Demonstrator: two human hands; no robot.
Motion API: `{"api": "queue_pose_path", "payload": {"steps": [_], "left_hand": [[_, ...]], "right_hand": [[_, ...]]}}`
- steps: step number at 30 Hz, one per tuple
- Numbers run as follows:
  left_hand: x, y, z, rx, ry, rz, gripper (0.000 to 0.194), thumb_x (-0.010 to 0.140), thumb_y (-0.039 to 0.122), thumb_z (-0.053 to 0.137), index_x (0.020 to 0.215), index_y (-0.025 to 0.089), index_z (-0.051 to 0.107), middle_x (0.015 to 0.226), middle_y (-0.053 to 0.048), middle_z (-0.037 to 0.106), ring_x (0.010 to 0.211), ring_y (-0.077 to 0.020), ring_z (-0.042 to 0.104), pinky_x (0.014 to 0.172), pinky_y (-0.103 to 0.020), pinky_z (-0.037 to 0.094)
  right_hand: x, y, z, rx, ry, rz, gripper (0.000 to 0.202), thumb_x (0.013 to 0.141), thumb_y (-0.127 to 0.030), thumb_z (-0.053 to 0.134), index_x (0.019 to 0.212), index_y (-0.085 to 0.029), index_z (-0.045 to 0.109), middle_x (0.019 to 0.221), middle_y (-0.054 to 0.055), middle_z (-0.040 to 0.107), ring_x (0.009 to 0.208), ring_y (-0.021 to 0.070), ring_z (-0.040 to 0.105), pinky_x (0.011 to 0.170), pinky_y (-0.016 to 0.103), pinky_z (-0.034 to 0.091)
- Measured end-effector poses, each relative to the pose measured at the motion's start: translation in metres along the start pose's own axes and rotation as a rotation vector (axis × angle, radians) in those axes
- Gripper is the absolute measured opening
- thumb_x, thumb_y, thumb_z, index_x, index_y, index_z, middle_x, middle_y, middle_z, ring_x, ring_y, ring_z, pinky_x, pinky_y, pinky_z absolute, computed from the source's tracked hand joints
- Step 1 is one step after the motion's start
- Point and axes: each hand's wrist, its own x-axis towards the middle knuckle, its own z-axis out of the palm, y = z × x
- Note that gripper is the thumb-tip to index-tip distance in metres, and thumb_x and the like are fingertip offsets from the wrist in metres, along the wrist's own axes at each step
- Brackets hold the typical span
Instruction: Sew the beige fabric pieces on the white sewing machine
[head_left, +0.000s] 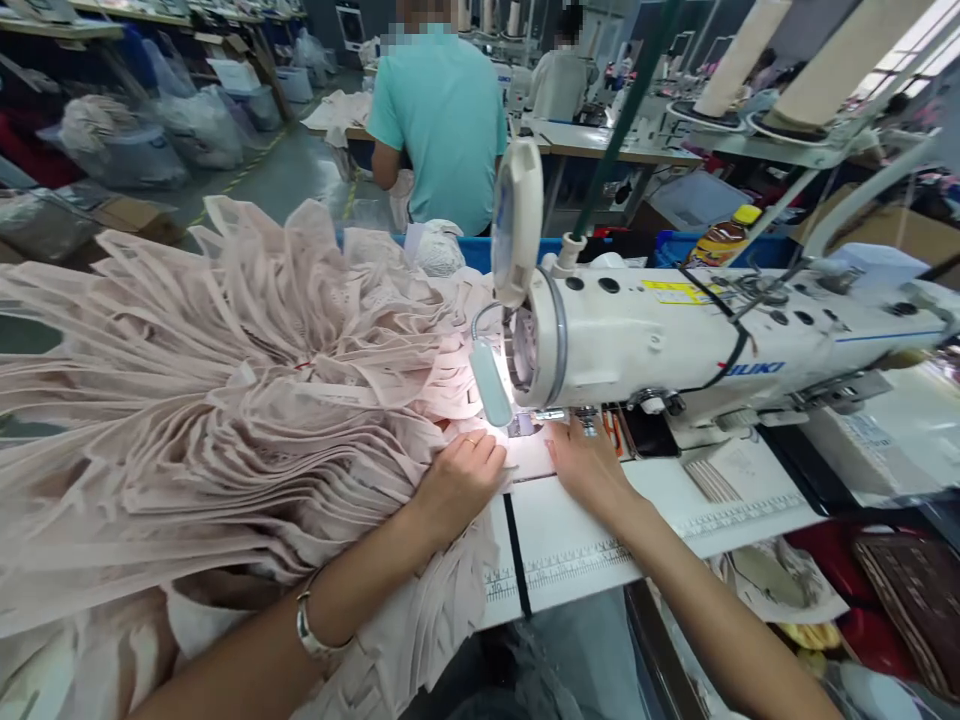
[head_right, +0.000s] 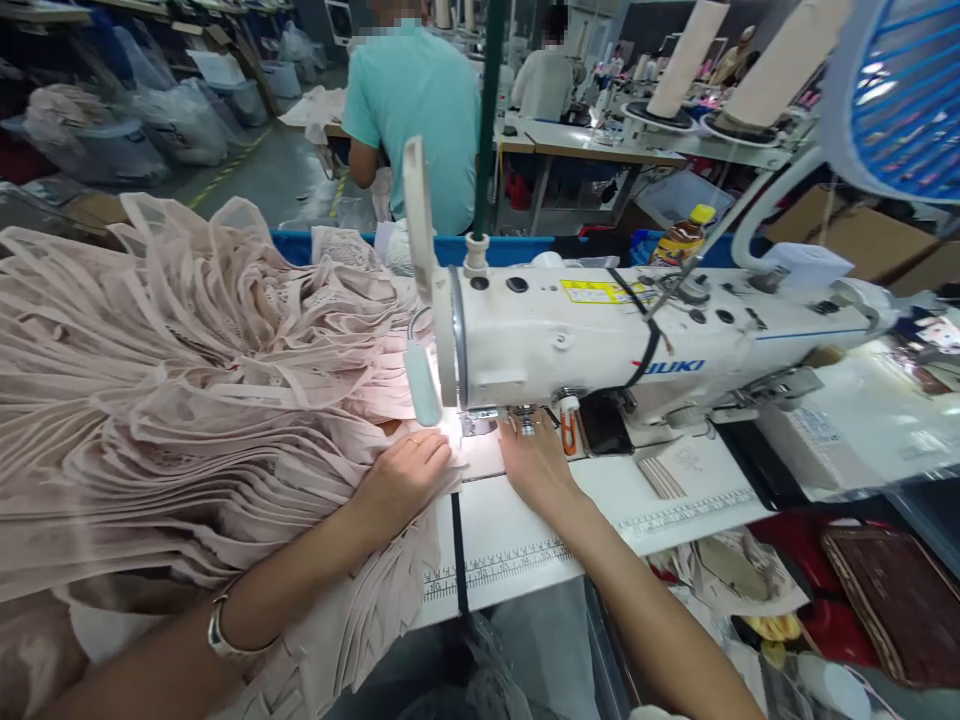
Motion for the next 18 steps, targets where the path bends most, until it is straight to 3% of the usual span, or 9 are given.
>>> {"api": "queue_pose_path", "payload": {"steps": [2,4,5,7,10,12,14,18], "left_hand": [[0.001,-0.002,0.0,-0.019,0.046,-0.005,0.023,0.096,0.002,0.044,0.081,0.017,0.052,0.083,-0.006,0.064,0.083,-0.0194,0.064,0.077,-0.03,0.052],[0.001,-0.002,0.001,-0.051,0.063,0.013,0.026,0.097,0.002,0.041,0.079,0.017,0.052,0.081,-0.005,0.063,0.081,-0.0187,0.063,0.077,-0.03,0.052],[0.0,-0.002,0.001,-0.07,0.057,0.027,0.027,0.097,0.002,0.041,0.078,0.017,0.052,0.081,-0.005,0.063,0.081,-0.0184,0.063,0.077,-0.03,0.052],[0.0,-0.001,0.002,-0.111,0.031,0.047,0.027,0.099,0.005,0.043,0.077,0.017,0.053,0.083,-0.005,0.064,0.082,-0.0179,0.063,0.077,-0.029,0.052],[-0.002,-0.001,0.003,-0.179,-0.011,0.027,0.021,0.101,0.014,0.048,0.082,0.016,0.056,0.091,-0.007,0.067,0.087,-0.0191,0.064,0.079,-0.031,0.054],[-0.003,-0.003,0.003,-0.238,-0.029,-0.009,0.013,0.1,0.013,0.048,0.093,0.016,0.059,0.101,-0.009,0.069,0.096,-0.0197,0.066,0.084,-0.032,0.056],[-0.003,-0.005,0.003,-0.306,-0.053,-0.041,0.017,0.099,0.009,0.047,0.107,0.016,0.06,0.112,-0.01,0.069,0.106,-0.019,0.065,0.09,-0.032,0.056],[0.0,-0.008,0.002,-0.29,-0.052,-0.027,0.025,0.098,0.007,0.048,0.116,0.016,0.062,0.12,-0.009,0.07,0.115,-0.0198,0.064,0.093,-0.034,0.057]], "right_hand": [[-0.024,0.022,-0.011,-0.02,0.111,0.089,0.03,0.1,-0.025,0.041,0.102,-0.013,0.069,0.097,0.017,0.071,0.094,0.0291,0.063,0.087,0.041,0.044],[-0.054,0.056,-0.024,-0.047,0.214,0.279,0.036,0.102,-0.033,0.039,0.086,-0.015,0.067,0.081,0.013,0.068,0.075,0.0253,0.06,0.076,0.038,0.044],[-0.069,0.075,-0.029,-0.088,0.248,0.363,0.037,0.101,-0.036,0.041,0.085,-0.015,0.066,0.083,0.015,0.067,0.076,0.0272,0.06,0.073,0.039,0.044],[-0.096,0.111,-0.037,-0.138,0.229,0.485,0.036,0.095,-0.044,0.049,0.091,-0.013,0.066,0.091,0.02,0.066,0.088,0.0338,0.06,0.075,0.043,0.045],[-0.119,0.147,-0.039,0.031,0.085,0.577,0.031,0.09,-0.046,0.05,0.084,-0.019,0.065,0.086,0.015,0.067,0.08,0.0314,0.063,0.068,0.041,0.046],[-0.124,0.157,-0.039,0.147,0.068,0.588,0.031,0.089,-0.047,0.048,0.079,-0.023,0.065,0.085,0.011,0.07,0.076,0.0295,0.064,0.066,0.04,0.047],[-0.124,0.157,-0.041,0.173,0.136,0.59,0.034,0.089,-0.048,0.045,0.077,-0.024,0.065,0.085,0.012,0.071,0.075,0.0291,0.064,0.066,0.041,0.047],[-0.115,0.128,-0.05,0.007,0.537,0.642,0.038,0.093,-0.049,0.041,0.075,-0.023,0.063,0.085,0.017,0.07,0.084,0.0304,0.064,0.078,0.045,0.048]]}}
